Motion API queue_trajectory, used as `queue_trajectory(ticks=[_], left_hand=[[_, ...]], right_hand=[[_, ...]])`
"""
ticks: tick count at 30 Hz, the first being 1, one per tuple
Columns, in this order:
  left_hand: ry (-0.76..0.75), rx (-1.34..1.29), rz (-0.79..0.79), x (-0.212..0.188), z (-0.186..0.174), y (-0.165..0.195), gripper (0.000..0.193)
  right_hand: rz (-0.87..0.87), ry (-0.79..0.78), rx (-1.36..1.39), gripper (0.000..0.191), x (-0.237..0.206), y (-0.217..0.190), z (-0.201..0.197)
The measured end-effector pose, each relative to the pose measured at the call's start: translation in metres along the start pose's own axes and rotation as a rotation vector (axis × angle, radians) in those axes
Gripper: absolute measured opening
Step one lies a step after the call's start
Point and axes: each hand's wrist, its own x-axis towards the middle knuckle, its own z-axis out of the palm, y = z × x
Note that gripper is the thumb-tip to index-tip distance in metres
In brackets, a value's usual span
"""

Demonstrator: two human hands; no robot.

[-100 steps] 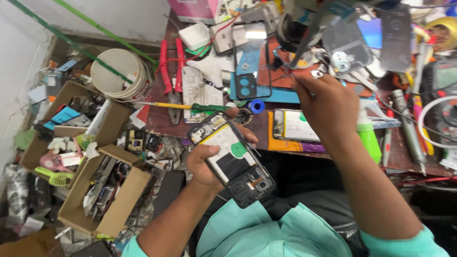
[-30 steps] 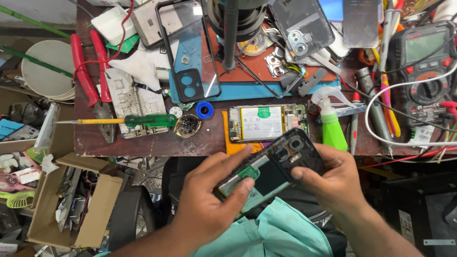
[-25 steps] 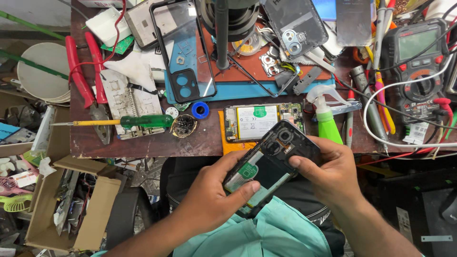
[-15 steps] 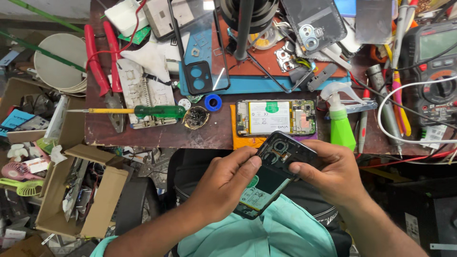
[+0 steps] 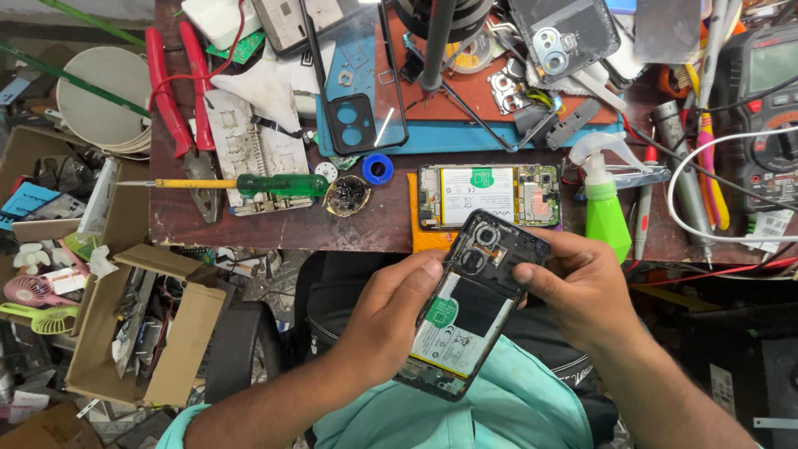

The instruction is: The person cleans the back of a smartphone with a spray bottle and cloth, then removes the back cover to expose the internal components. They use a soldering iron to heat the edges of the battery area while holding the phone steady.

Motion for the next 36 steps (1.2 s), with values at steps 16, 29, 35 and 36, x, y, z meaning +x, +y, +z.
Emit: queue_trajectory(ticks=[16, 29, 35, 36], left_hand=[[-0.261, -0.610, -0.106, 0.003, -0.008, 0.008, 0.087], [-0.349, -0.668, -0.039, 0.007, -0.007, 0.003, 0.112], [-0.363, -0.748, -0.023, 0.011, -0.007, -0.008, 0.111], [-0.361, -0.739, -0.016, 0.011, -0.008, -0.010, 0.111]], right_hand=[[-0.457, 0.271, -0.010, 0.025, -0.011, -0.058, -0.016], [-0.069, 0.711, -1.448, 0.025, -0.055, -0.087, -0.114], [-0.325, 0.789, -1.870, 0.033, -0.012, -0.063, -0.087], [-0.317, 0.795, -1.900, 0.033, -0.009, -0.060, -0.088]])
